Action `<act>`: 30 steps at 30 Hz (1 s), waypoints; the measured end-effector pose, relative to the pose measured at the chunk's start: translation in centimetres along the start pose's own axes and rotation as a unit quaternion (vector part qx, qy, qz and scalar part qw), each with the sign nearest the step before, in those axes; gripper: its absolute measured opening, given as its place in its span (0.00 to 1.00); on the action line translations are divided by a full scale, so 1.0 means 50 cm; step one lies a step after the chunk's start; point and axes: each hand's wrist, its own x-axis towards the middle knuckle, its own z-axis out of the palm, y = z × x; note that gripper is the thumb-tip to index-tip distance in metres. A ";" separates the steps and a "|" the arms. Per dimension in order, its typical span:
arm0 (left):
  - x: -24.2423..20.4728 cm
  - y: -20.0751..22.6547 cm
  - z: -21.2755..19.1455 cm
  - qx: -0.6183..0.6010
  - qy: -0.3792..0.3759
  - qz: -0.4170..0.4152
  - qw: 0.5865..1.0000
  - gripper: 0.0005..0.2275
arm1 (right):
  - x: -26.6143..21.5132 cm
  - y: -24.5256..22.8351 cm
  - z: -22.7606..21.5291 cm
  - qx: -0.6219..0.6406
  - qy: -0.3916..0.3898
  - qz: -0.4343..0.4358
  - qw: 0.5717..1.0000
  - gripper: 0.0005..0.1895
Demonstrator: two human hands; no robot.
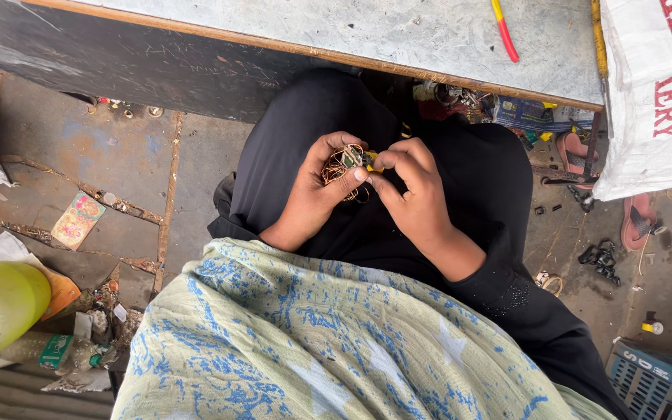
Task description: The person sits on the floor and uses pliers to strip the insulation from copper wires attached to a small yellow cylindrical component. They repeatedly cut and pull the wire ends, then inspect the component by hand.
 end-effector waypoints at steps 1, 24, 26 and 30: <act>0.001 -0.001 -0.001 -0.005 0.001 0.000 1.000 0.18 | 0.000 0.000 0.001 -0.007 -0.002 -0.004 1.000 0.13; 0.000 -0.005 0.002 -0.012 -0.014 0.000 1.000 0.19 | 0.005 -0.012 -0.011 -0.017 -0.006 0.001 1.000 0.15; 0.000 -0.004 -0.003 -0.009 -0.013 0.004 1.000 0.19 | 0.004 -0.015 -0.012 -0.037 -0.009 -0.007 0.999 0.15; -0.001 -0.006 -0.007 -0.001 -0.008 -0.008 1.000 0.19 | 0.004 -0.013 -0.009 -0.046 -0.017 -0.010 0.999 0.15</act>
